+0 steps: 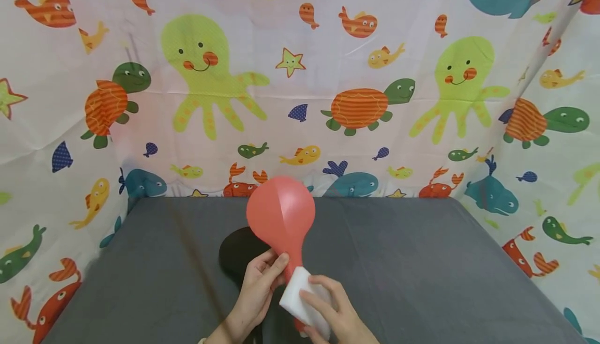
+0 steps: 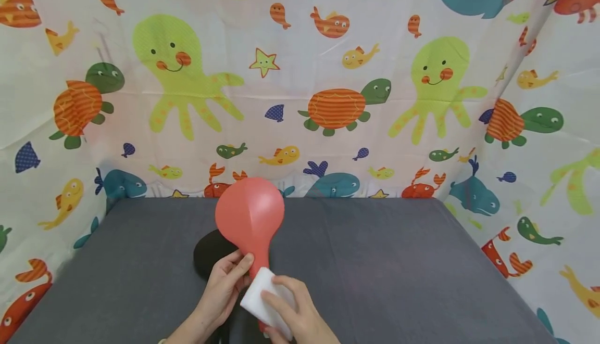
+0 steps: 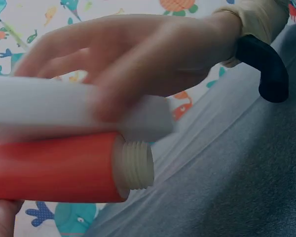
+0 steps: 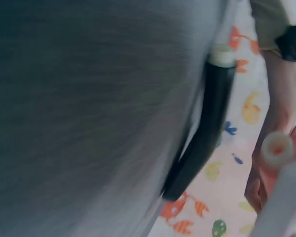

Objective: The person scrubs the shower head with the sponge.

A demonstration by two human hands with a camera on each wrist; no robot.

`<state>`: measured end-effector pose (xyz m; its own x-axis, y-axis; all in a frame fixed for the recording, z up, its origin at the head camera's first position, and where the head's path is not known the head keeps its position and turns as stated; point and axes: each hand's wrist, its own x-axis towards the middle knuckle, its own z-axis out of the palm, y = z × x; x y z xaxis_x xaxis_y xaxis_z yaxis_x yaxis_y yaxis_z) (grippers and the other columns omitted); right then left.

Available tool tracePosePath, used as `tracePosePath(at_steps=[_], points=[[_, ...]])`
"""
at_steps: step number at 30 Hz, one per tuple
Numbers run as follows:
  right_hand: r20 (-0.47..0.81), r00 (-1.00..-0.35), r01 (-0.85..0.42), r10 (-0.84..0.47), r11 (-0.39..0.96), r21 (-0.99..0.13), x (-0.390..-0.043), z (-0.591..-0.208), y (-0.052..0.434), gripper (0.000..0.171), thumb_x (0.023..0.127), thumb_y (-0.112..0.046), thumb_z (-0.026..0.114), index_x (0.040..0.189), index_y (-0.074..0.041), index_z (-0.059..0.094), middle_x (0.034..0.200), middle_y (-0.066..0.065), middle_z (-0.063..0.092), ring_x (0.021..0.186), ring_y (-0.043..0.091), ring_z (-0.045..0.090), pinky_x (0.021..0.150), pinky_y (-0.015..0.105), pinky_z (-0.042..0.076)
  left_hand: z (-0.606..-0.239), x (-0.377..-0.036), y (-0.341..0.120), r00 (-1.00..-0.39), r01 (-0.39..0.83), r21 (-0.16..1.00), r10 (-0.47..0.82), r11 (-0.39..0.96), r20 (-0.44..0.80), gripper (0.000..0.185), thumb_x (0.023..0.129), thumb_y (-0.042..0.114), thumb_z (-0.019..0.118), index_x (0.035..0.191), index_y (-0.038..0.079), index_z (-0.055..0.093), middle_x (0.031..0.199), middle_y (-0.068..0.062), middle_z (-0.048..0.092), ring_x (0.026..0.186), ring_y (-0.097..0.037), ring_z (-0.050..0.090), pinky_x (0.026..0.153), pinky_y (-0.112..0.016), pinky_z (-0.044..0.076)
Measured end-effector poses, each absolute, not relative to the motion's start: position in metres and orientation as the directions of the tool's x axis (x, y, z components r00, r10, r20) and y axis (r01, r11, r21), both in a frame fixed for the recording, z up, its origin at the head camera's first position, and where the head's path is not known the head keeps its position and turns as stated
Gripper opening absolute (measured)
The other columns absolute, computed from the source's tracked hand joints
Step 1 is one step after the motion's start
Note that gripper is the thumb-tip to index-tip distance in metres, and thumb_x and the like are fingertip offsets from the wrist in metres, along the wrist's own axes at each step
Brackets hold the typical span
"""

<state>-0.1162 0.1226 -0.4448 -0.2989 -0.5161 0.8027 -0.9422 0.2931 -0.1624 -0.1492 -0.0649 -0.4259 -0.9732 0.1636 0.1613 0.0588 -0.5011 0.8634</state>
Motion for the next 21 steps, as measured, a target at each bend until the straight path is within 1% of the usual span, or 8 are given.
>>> tracePosePath(at_steps=[2,6,10,13,15,17,19,21], points=[[0.753,-0.291,-0.947,-0.591,0.289,-0.139,-0.11,-0.449,0.135,0.043,0.091,-0.029,0.059,0.124,-0.001,0.053,0.128,0.022,0.038,0.114,0.024,0.039,0.086,0.026,0.042,-0.428,-0.151,-0.063,-0.975,0.039,0.871,0.174,-0.489,0.141,0.03,0.093,0.009,0.055,0.114,-0.013,0.053,0.094,-0.007,0.065,0.079,-0.012,0.062,0.068,-0.025,0.053],[0.611,-0.363,-0.932,-0.704,0.275,-0.237,-0.1,-0.453,0.162,0.047,0.092,-0.034,0.058,0.13,-0.008,0.047,0.134,0.014,0.031,0.119,0.018,0.033,0.088,0.027,0.043,-0.435,-0.154,-0.057,-0.973,-0.013,0.888,0.211,-0.46,0.095,0.034,0.093,0.011,0.056,0.115,-0.015,0.052,0.092,-0.005,0.066,0.08,-0.011,0.063,0.07,-0.027,0.053],[0.562,-0.452,-0.892,-0.693,0.348,-0.288,-0.104,-0.457,0.184,0.045,0.091,-0.032,0.06,0.128,-0.01,0.047,0.129,0.012,0.035,0.11,0.016,0.042,0.077,0.027,0.047,-0.441,-0.161,-0.048,-0.97,-0.083,0.901,0.243,-0.426,0.026,0.034,0.092,0.015,0.059,0.112,-0.013,0.054,0.089,-0.004,0.065,0.081,-0.012,0.062,0.072,-0.03,0.054],[0.546,-0.585,-0.807,-0.6,0.501,-0.313,-0.106,-0.458,0.199,0.045,0.085,-0.025,0.069,0.123,-0.01,0.051,0.121,0.011,0.042,0.097,0.014,0.049,0.067,0.024,0.047,-0.442,-0.168,-0.037,-0.971,-0.126,0.906,0.236,-0.404,-0.03,0.034,0.091,0.017,0.061,0.107,-0.012,0.056,0.087,-0.004,0.064,0.08,-0.013,0.063,0.073,-0.03,0.054],[0.484,-0.726,-0.675,-0.488,0.639,-0.369,-0.105,-0.453,0.206,0.045,0.08,-0.022,0.073,0.119,-0.011,0.053,0.116,0.007,0.045,0.089,0.012,0.051,0.061,0.021,0.046,-0.443,-0.173,-0.029,-0.974,-0.142,0.908,0.221,-0.393,-0.057,0.033,0.091,0.018,0.061,0.105,-0.012,0.058,0.086,-0.004,0.063,0.081,-0.013,0.063,0.072,-0.029,0.054],[0.408,-0.839,-0.523,-0.36,0.742,-0.42,-0.105,-0.448,0.213,0.045,0.078,-0.022,0.075,0.115,-0.01,0.055,0.111,0.006,0.048,0.085,0.013,0.052,0.06,0.024,0.046,-0.445,-0.177,-0.022,-0.976,-0.149,0.911,0.206,-0.384,-0.073,0.034,0.091,0.018,0.061,0.105,-0.012,0.058,0.088,-0.004,0.063,0.081,-0.013,0.064,0.072,-0.028,0.054],[0.34,-0.909,-0.381,-0.241,0.81,-0.445,-0.105,-0.444,0.217,0.042,0.079,-0.025,0.074,0.113,-0.009,0.055,0.106,0.005,0.048,0.08,0.013,0.05,0.058,0.026,0.046,-0.449,-0.179,-0.017,-0.977,-0.149,0.916,0.198,-0.372,-0.079,0.034,0.092,0.019,0.06,0.105,-0.013,0.057,0.09,-0.006,0.064,0.082,-0.014,0.064,0.071,-0.028,0.054],[0.299,-0.941,-0.286,-0.16,0.847,-0.449,-0.107,-0.443,0.22,0.042,0.08,-0.027,0.073,0.113,-0.008,0.055,0.103,0.007,0.048,0.078,0.015,0.049,0.057,0.028,0.045,-0.453,-0.181,-0.013,-0.978,-0.149,0.923,0.193,-0.355,-0.084,0.036,0.092,0.02,0.06,0.107,-0.013,0.057,0.093,-0.007,0.065,0.082,-0.014,0.064,0.071,-0.027,0.054]])
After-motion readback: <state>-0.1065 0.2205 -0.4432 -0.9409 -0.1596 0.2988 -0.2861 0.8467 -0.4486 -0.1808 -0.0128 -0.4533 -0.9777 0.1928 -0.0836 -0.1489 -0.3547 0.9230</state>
